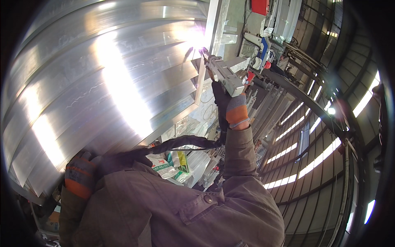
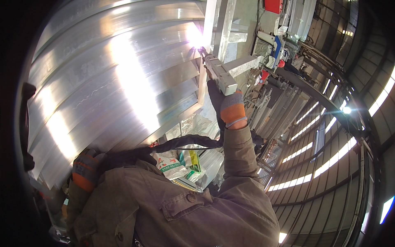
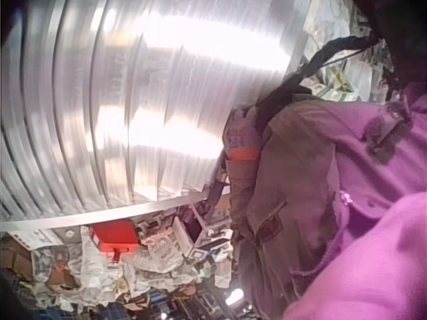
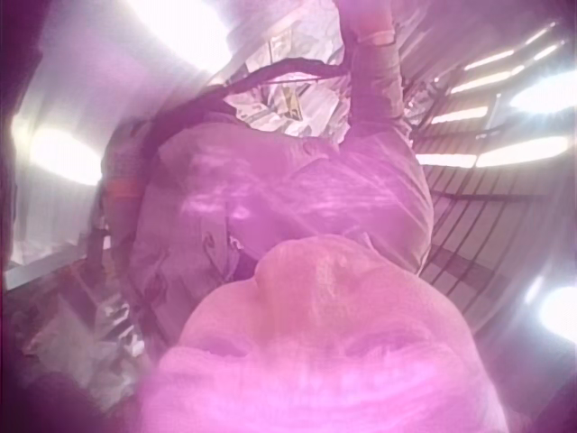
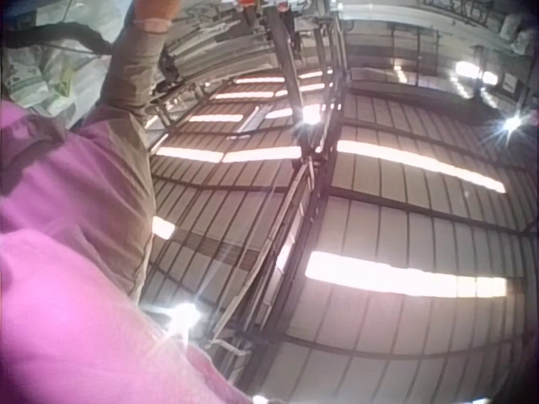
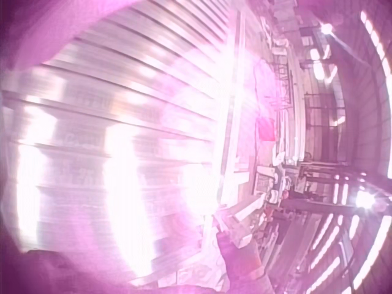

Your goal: The person welds a metal frame using a handheld welding torch, moving along the seam of a large curved metal panel. The welder maintains a steady arc and progresses along the joint, with bright sparks visible throughout.

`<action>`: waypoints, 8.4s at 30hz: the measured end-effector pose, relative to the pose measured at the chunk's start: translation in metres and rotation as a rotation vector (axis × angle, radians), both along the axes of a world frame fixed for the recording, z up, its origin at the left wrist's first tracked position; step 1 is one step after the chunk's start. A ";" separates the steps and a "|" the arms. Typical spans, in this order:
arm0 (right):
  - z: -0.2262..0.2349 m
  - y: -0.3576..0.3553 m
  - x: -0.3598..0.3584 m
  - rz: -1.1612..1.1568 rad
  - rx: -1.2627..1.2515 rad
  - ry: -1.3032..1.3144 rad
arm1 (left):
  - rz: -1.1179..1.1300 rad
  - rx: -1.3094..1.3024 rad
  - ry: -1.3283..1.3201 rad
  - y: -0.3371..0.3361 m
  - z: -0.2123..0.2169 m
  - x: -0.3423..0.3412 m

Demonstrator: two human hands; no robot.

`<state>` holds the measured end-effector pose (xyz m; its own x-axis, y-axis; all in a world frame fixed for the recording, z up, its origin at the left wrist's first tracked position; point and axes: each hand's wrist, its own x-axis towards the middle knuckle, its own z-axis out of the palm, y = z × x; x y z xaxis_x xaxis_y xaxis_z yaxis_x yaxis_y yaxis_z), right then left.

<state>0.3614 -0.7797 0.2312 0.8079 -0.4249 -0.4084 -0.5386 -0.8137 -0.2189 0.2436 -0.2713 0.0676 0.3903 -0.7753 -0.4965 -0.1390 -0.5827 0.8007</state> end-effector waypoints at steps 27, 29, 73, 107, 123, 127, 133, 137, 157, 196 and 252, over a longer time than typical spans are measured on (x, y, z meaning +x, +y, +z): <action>0.008 -0.001 -0.009 -0.059 -0.009 0.035 | 0.076 -0.009 0.017 -0.001 -0.008 -0.010; 0.007 -0.004 -0.010 -0.054 -0.036 0.056 | 0.099 -0.050 0.014 0.000 -0.008 -0.010; 0.000 -0.028 -0.040 0.069 0.175 -0.104 | 0.167 -0.112 -0.135 -0.011 0.011 0.005; -0.002 -0.015 -0.038 0.006 0.021 -0.108 | 0.123 -0.137 -0.014 -0.006 0.009 0.013; 0.007 0.000 -0.030 -0.046 -0.051 -0.047 | 0.122 -0.068 -0.035 -0.004 0.010 0.008; 0.010 0.000 -0.028 0.029 -0.004 -0.104 | 0.145 -0.130 -0.077 -0.005 0.002 0.004; 0.018 -0.001 -0.027 0.066 0.045 -0.110 | 0.132 -0.124 -0.079 -0.004 -0.001 0.000; 0.018 -0.001 -0.027 0.086 0.023 -0.059 | 0.109 -0.089 -0.039 -0.001 0.004 0.002; 0.000 -0.012 -0.032 0.046 0.079 -0.120 | 0.135 -0.167 -0.048 0.002 -0.007 -0.004; 0.014 0.006 -0.027 0.050 0.007 -0.129 | 0.037 -0.065 0.032 0.000 0.006 0.011; 0.050 -0.194 -0.350 -0.684 1.455 -1.454 | 1.228 -0.001 0.323 0.279 -0.021 -0.367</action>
<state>0.0118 -0.9736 0.2816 0.6643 -0.7468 -0.0294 0.4773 0.4542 -0.7522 -0.1237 0.0077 0.0467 0.7114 0.0089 -0.7028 0.6914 -0.1882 0.6975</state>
